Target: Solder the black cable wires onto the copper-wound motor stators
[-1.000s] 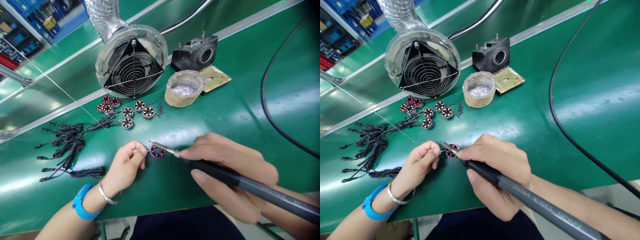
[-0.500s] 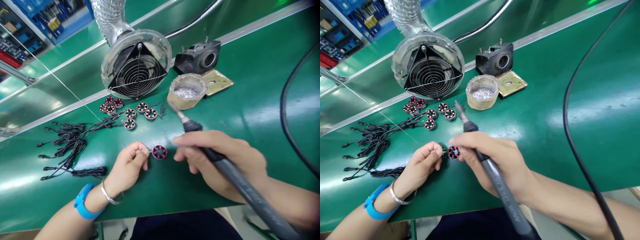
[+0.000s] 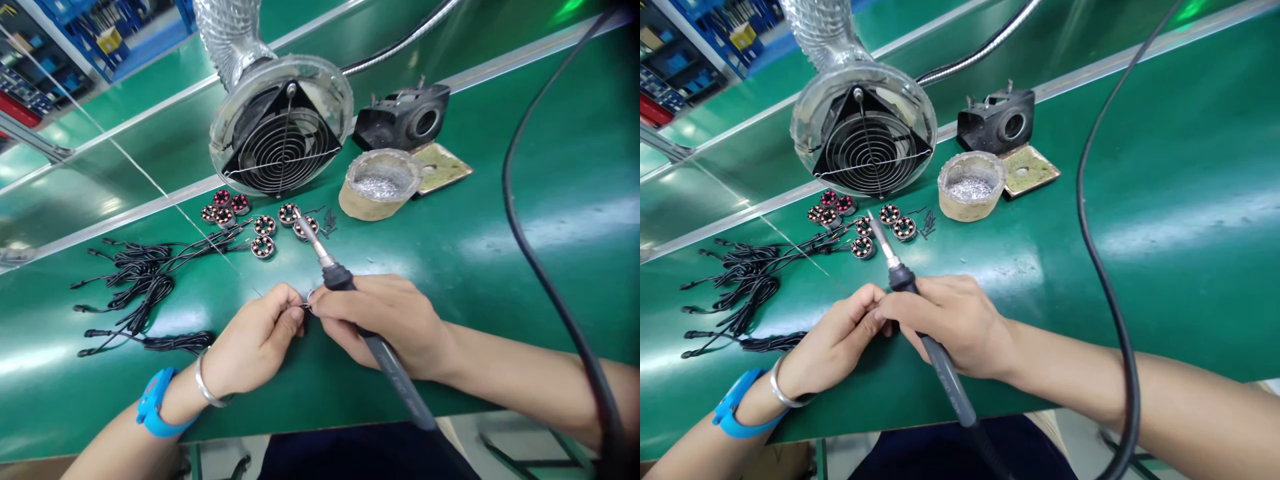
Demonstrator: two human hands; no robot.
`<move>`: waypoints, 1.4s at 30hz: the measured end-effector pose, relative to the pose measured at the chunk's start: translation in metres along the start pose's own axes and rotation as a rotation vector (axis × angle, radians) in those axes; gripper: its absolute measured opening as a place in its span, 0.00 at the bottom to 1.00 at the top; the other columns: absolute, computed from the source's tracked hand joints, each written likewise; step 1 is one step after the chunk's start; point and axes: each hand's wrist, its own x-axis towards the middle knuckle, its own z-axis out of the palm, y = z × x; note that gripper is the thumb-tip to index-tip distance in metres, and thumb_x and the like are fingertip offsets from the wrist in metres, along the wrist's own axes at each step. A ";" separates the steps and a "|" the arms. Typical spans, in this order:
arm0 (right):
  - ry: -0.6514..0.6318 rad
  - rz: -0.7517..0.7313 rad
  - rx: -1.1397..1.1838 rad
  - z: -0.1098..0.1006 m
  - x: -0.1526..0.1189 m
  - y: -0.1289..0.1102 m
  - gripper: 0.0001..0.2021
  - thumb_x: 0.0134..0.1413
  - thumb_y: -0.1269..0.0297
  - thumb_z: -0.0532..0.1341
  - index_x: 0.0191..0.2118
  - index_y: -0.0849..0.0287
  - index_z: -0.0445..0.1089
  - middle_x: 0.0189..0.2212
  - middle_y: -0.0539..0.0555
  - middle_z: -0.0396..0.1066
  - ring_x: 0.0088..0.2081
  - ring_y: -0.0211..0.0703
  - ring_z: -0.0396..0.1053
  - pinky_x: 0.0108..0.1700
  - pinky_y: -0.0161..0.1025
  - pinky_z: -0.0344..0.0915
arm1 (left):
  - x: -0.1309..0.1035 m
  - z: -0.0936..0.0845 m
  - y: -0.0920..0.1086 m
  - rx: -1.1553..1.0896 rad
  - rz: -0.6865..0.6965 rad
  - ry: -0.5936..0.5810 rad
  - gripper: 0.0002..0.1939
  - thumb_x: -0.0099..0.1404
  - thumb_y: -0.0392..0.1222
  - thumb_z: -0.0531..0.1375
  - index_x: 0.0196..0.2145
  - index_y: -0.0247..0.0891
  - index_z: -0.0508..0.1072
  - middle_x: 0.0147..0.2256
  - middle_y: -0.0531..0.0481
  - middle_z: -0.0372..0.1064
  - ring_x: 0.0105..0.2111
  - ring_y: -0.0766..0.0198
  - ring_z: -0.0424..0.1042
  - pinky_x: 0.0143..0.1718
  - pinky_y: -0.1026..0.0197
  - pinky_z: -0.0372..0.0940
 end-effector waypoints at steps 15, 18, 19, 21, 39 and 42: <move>0.000 0.014 0.088 0.006 -0.010 -0.005 0.09 0.59 0.76 0.55 0.41 0.55 0.65 0.20 0.42 0.67 0.23 0.34 0.65 0.27 0.32 0.64 | 0.005 0.010 -0.009 -0.448 -0.156 -0.081 0.18 0.68 0.55 0.53 0.31 0.37 0.64 0.22 0.56 0.61 0.19 0.72 0.48 0.21 0.66 0.46; 0.039 0.033 0.058 0.006 -0.006 -0.005 0.12 0.56 0.79 0.55 0.42 0.55 0.65 0.21 0.43 0.68 0.23 0.33 0.65 0.27 0.31 0.64 | 0.007 0.011 -0.009 -0.493 -0.157 -0.052 0.19 0.66 0.56 0.55 0.30 0.37 0.63 0.20 0.58 0.58 0.18 0.73 0.47 0.20 0.67 0.44; 0.058 0.041 0.048 0.006 -0.004 -0.005 0.13 0.55 0.80 0.55 0.42 0.55 0.65 0.23 0.43 0.70 0.23 0.32 0.65 0.28 0.30 0.64 | 0.007 0.011 -0.008 -0.489 -0.156 -0.033 0.19 0.65 0.56 0.55 0.29 0.37 0.62 0.20 0.59 0.58 0.18 0.74 0.47 0.20 0.67 0.44; 0.081 0.078 0.040 0.005 -0.002 -0.005 0.13 0.54 0.80 0.57 0.42 0.56 0.65 0.27 0.45 0.72 0.25 0.31 0.66 0.29 0.29 0.65 | 0.007 0.011 -0.008 -0.470 -0.161 0.005 0.18 0.65 0.55 0.55 0.28 0.37 0.62 0.19 0.59 0.57 0.18 0.74 0.47 0.19 0.68 0.44; 0.022 0.185 0.073 0.010 -0.001 0.001 0.13 0.53 0.77 0.56 0.44 0.56 0.63 0.32 0.48 0.74 0.28 0.32 0.71 0.32 0.29 0.68 | 0.010 0.015 -0.006 -0.413 -0.209 0.168 0.14 0.65 0.46 0.54 0.24 0.38 0.58 0.16 0.62 0.51 0.16 0.75 0.45 0.16 0.71 0.44; 0.026 0.147 0.078 0.005 0.000 -0.002 0.14 0.53 0.78 0.56 0.44 0.57 0.63 0.36 0.49 0.75 0.30 0.34 0.72 0.33 0.30 0.69 | 0.011 0.017 -0.005 -0.403 -0.206 0.178 0.15 0.65 0.46 0.54 0.24 0.39 0.57 0.16 0.62 0.52 0.16 0.75 0.46 0.16 0.71 0.45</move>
